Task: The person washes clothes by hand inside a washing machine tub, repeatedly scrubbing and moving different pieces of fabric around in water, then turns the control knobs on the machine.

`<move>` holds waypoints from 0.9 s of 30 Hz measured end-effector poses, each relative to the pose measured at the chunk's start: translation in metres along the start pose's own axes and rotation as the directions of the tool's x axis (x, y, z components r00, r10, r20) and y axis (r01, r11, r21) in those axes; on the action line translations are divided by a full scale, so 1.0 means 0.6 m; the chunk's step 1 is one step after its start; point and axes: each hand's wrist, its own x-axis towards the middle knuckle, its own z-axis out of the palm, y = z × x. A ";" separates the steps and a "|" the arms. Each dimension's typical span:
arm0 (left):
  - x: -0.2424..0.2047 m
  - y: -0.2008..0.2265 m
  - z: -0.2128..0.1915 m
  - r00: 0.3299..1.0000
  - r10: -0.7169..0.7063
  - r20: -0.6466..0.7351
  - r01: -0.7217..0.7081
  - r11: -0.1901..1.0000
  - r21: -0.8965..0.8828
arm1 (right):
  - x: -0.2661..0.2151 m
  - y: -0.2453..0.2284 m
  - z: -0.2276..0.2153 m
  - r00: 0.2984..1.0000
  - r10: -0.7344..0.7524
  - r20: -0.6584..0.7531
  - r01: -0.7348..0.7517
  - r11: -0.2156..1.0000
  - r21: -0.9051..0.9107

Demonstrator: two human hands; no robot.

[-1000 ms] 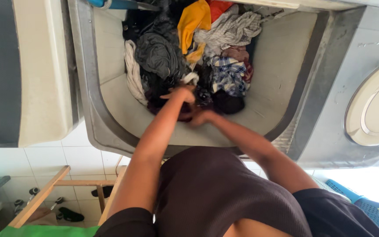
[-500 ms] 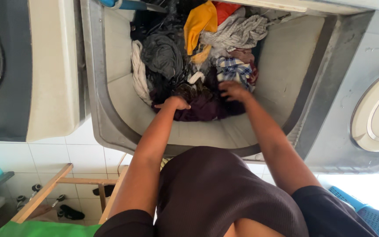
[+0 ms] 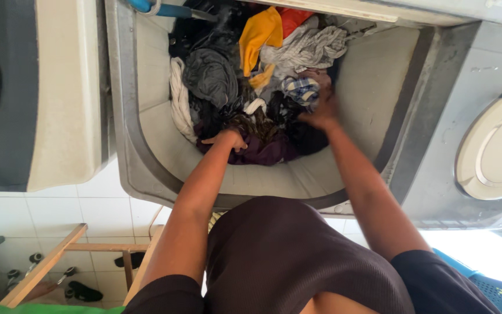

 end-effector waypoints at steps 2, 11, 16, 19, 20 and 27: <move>0.004 0.001 -0.002 0.999 0.020 0.030 -0.020 1.000 0.015 | -0.033 -0.032 0.041 0.947 0.194 0.256 -0.105 0.940 -0.325; 0.017 -0.004 -0.013 0.999 0.030 0.038 -0.030 1.000 -0.003 | -0.109 -0.189 0.053 0.425 0.215 0.879 -0.054 0.976 -0.212; 0.016 0.000 -0.007 0.999 0.046 0.009 -0.046 0.998 0.032 | -0.130 -0.214 0.068 0.372 0.178 0.911 0.187 0.947 -0.262; 0.019 -0.002 -0.002 0.999 0.041 0.010 -0.041 0.998 0.040 | -0.139 -0.206 0.085 0.435 0.156 0.887 0.119 0.966 -0.228; 0.020 -0.002 0.000 0.999 0.041 0.014 -0.042 0.998 0.053 | -0.147 -0.205 0.089 0.467 0.169 0.868 0.087 0.968 -0.236; 0.030 0.000 -0.001 0.995 0.048 -0.087 -0.047 0.999 0.008 | -0.154 -0.183 0.110 0.557 0.114 0.823 0.115 0.970 -0.212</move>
